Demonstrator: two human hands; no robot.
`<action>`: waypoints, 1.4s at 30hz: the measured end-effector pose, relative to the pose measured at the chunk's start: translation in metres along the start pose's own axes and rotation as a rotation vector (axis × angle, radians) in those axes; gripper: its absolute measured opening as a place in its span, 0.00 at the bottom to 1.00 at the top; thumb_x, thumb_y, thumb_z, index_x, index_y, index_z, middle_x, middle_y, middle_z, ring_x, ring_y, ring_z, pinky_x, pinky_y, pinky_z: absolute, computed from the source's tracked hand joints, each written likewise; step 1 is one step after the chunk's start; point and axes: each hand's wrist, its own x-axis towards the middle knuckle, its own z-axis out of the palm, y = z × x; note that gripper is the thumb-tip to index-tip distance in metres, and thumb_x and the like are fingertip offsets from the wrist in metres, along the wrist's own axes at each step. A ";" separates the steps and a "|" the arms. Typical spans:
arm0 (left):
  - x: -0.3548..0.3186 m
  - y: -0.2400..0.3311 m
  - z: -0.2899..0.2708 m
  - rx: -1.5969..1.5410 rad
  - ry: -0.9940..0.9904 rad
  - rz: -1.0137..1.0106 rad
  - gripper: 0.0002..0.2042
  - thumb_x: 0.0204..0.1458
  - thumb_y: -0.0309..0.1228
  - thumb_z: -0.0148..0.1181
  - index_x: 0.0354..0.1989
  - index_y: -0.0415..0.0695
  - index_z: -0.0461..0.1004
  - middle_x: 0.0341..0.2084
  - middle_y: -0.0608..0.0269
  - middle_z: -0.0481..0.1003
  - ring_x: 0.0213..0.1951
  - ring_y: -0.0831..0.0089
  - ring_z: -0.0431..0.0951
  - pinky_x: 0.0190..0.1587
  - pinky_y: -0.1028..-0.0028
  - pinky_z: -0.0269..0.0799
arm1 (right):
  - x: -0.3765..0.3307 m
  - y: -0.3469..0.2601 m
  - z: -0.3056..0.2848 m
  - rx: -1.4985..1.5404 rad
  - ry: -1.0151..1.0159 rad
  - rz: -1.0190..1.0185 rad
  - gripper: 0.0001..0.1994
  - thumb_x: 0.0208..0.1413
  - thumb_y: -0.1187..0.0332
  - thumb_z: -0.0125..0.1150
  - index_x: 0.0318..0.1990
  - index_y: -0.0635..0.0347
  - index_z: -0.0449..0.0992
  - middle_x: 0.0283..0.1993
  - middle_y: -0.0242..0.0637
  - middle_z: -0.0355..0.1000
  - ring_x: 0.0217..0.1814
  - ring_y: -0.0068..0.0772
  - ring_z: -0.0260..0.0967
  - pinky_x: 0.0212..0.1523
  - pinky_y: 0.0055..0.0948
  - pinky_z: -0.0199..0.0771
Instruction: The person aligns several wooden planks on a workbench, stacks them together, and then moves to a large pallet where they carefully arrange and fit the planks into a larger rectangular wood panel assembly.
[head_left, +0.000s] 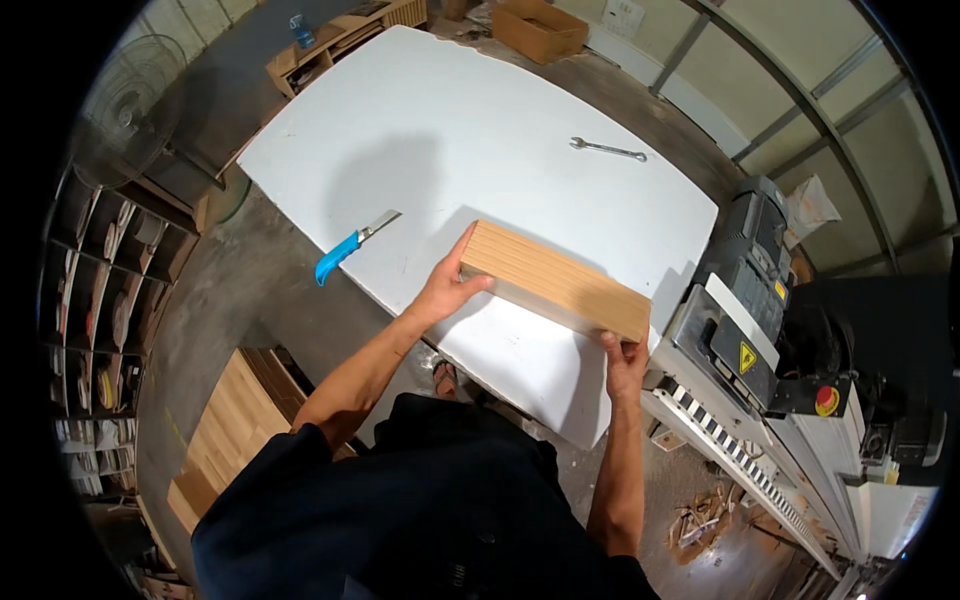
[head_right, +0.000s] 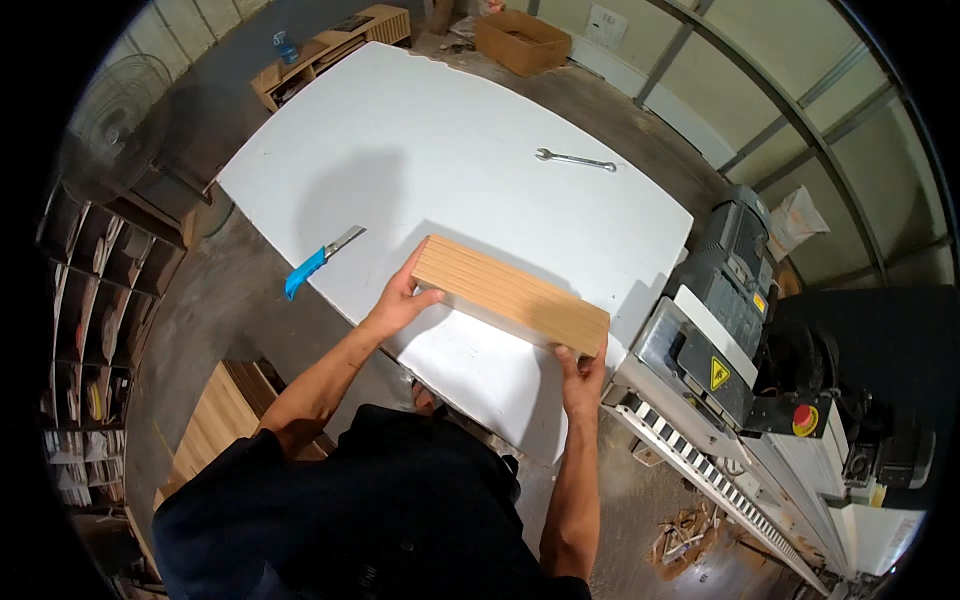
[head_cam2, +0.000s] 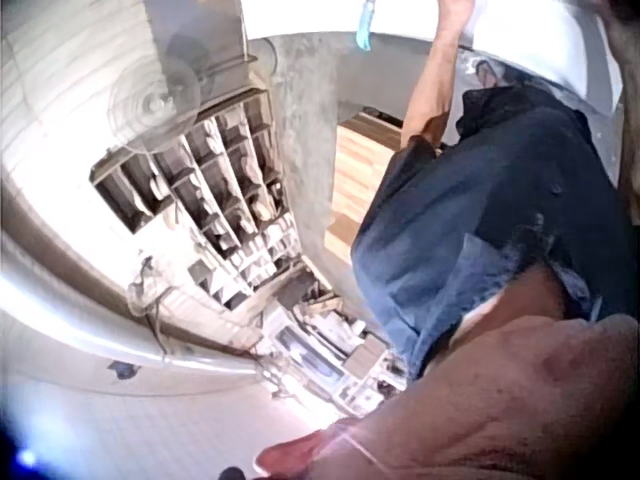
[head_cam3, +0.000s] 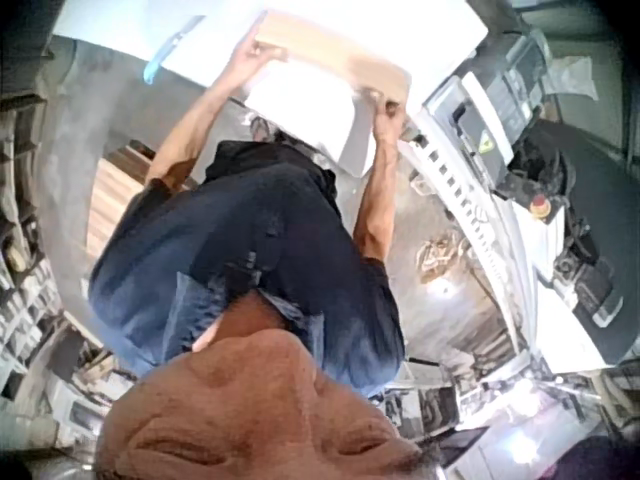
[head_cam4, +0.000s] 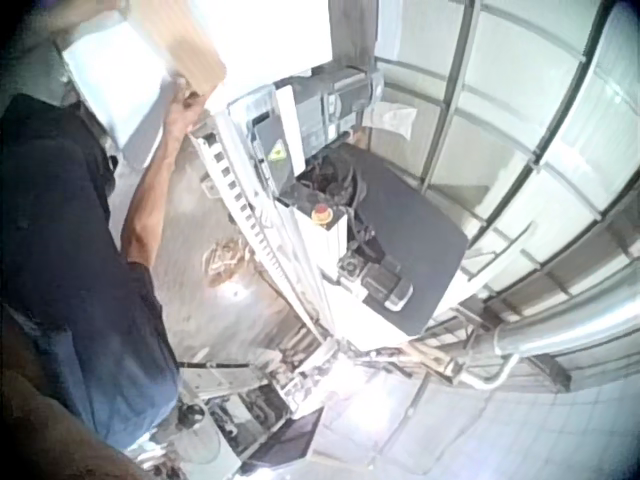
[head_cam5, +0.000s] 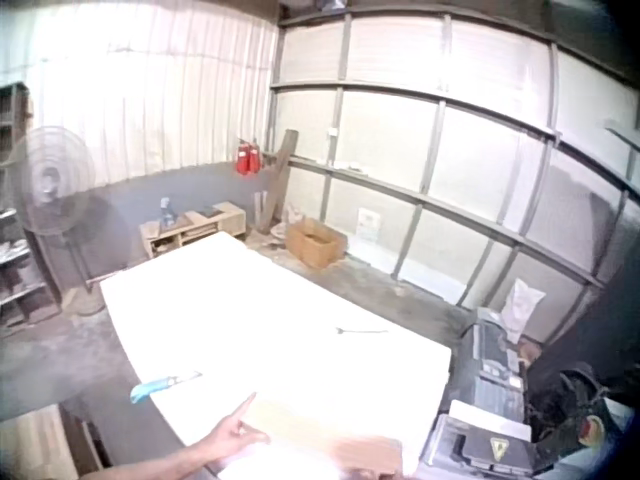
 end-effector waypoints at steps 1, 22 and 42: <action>0.000 0.000 -0.002 0.006 0.010 0.000 0.44 0.46 0.25 0.64 0.68 0.41 0.40 0.64 0.53 0.55 0.64 0.69 0.55 0.62 0.75 0.52 | 0.000 0.001 0.002 0.011 0.010 -0.055 0.41 0.49 0.70 0.66 0.68 0.55 0.46 0.61 0.38 0.60 0.62 0.30 0.57 0.61 0.27 0.55; -0.016 -0.006 -0.044 0.170 -0.023 -0.048 0.38 0.40 0.20 0.66 0.64 0.43 0.56 0.63 0.54 0.57 0.62 0.66 0.60 0.63 0.69 0.57 | -0.004 -0.013 0.007 -0.122 -0.035 -0.010 0.37 0.47 0.79 0.65 0.65 0.60 0.55 0.56 0.35 0.67 0.57 0.27 0.62 0.58 0.28 0.61; -0.020 -0.012 -0.043 -0.207 0.016 0.194 0.40 0.32 0.49 0.73 0.55 0.41 0.69 0.55 0.61 0.69 0.55 0.70 0.67 0.57 0.68 0.63 | 0.002 0.023 -0.018 -0.324 -0.019 -0.239 0.20 0.51 0.71 0.64 0.49 0.71 0.68 0.44 0.44 0.72 0.43 0.34 0.68 0.48 0.31 0.68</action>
